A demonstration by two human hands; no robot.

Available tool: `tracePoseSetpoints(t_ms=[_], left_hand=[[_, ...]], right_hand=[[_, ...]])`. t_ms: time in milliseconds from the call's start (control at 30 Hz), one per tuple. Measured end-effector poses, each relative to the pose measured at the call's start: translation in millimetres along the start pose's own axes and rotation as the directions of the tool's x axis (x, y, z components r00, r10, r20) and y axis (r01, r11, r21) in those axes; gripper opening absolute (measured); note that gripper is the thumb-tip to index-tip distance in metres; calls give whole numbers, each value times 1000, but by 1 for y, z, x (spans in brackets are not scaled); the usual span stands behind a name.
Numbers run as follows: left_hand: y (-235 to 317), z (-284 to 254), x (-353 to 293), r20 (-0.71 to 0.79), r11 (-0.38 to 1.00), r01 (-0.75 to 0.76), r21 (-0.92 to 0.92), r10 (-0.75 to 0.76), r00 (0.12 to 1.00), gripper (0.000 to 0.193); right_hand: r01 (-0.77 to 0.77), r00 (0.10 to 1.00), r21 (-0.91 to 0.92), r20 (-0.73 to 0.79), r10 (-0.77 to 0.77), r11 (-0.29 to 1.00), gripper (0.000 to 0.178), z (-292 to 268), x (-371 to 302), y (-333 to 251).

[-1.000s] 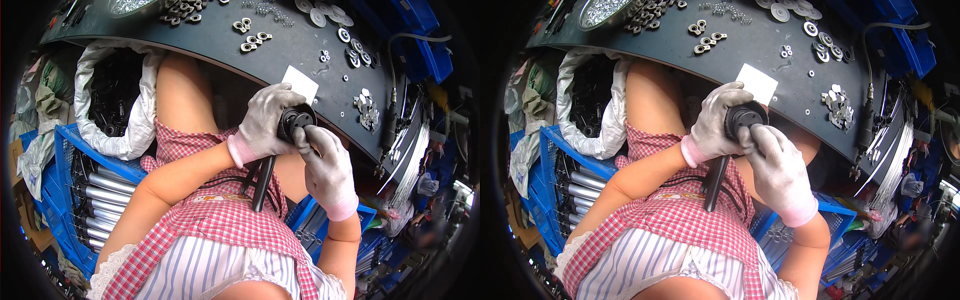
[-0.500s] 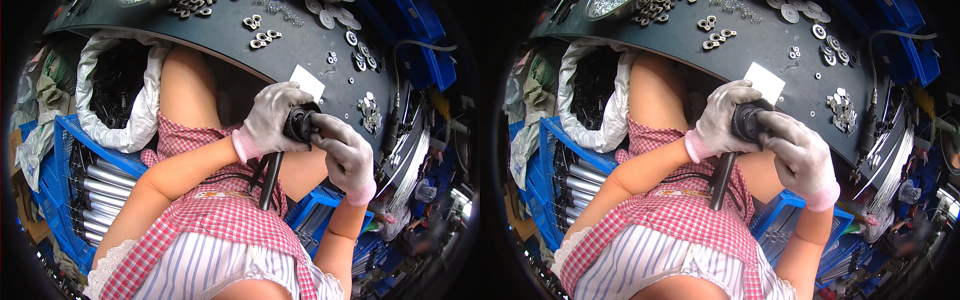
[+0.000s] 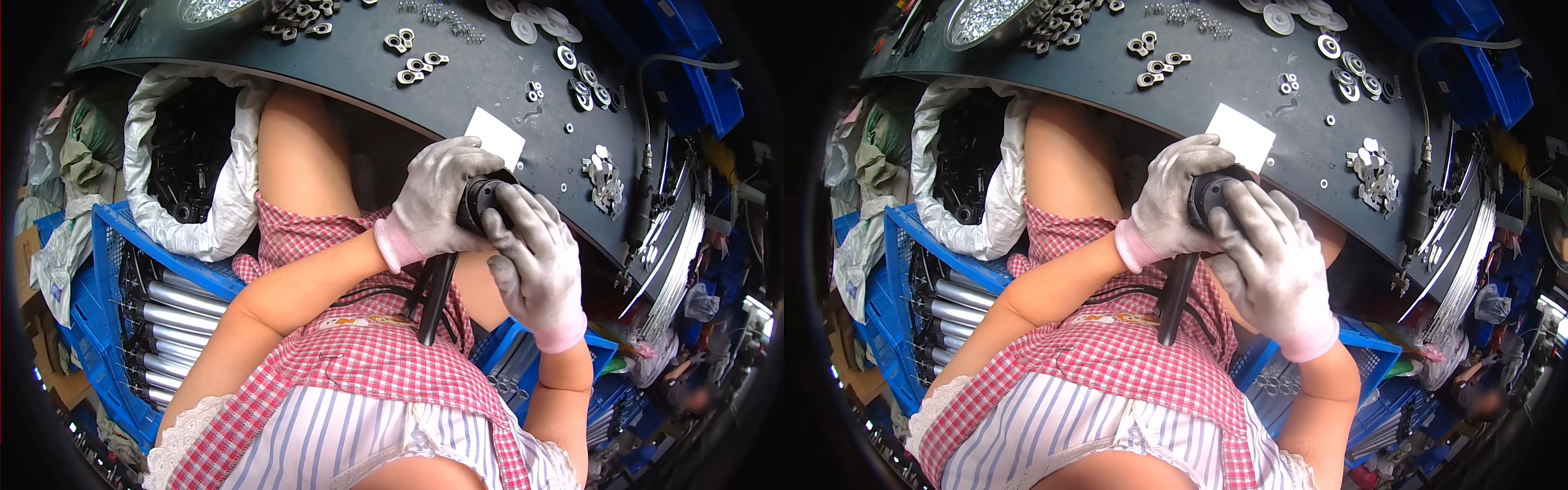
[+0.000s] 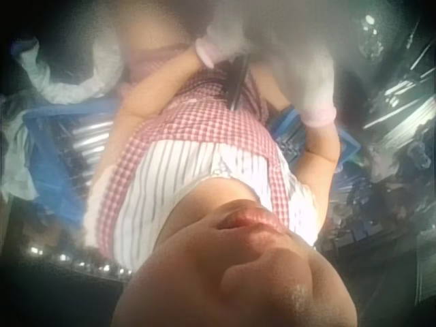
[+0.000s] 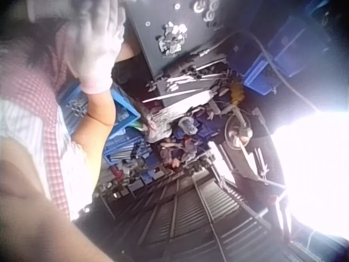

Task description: Assembling components of a manual pump or hardware assembly using various metal parts and a hand tool.

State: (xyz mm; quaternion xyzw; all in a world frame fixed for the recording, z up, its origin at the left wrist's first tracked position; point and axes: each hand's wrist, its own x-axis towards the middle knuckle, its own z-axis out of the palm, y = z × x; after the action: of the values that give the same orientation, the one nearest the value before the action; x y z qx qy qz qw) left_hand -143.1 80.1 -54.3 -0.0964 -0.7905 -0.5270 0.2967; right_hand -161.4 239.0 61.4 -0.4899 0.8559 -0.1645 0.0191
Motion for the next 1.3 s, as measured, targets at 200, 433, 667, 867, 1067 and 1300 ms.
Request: tracePoseSetpoints(t_ms=[200, 433, 667, 867, 1067, 1300], left_hand=[[4, 2, 1, -22, 1000, -30, 2, 30, 999, 73], [0, -1, 2, 5, 999, -38, -37, 38, 999, 79], [-23, -19, -54, -19, 905, 347, -247, -362, 932, 35], [-75, -6, -89, 405, 784, 523, 335, -621, 671, 39], [-91, 10, -73, 733, 835, 518, 185, -468, 494, 35], [-112, 30, -104, 602, 747, 627, 220, -610, 515, 28]], right_hand=[[-104, 992, 130, -62, 113, 986, 21, 2, 4, 3], [-56, 998, -53, -17, 56, 997, 15, -10, 15, 5], [-126, 737, 606, -474, 483, 786, 37, 55, -22, -2], [-30, 772, 826, 377, 511, -563, 49, 129, -61, -19], [-305, 704, 819, 538, 464, -486, 32, 133, -23, -39], [-509, 600, 860, 363, 713, -10, 39, 143, -16, -30]])
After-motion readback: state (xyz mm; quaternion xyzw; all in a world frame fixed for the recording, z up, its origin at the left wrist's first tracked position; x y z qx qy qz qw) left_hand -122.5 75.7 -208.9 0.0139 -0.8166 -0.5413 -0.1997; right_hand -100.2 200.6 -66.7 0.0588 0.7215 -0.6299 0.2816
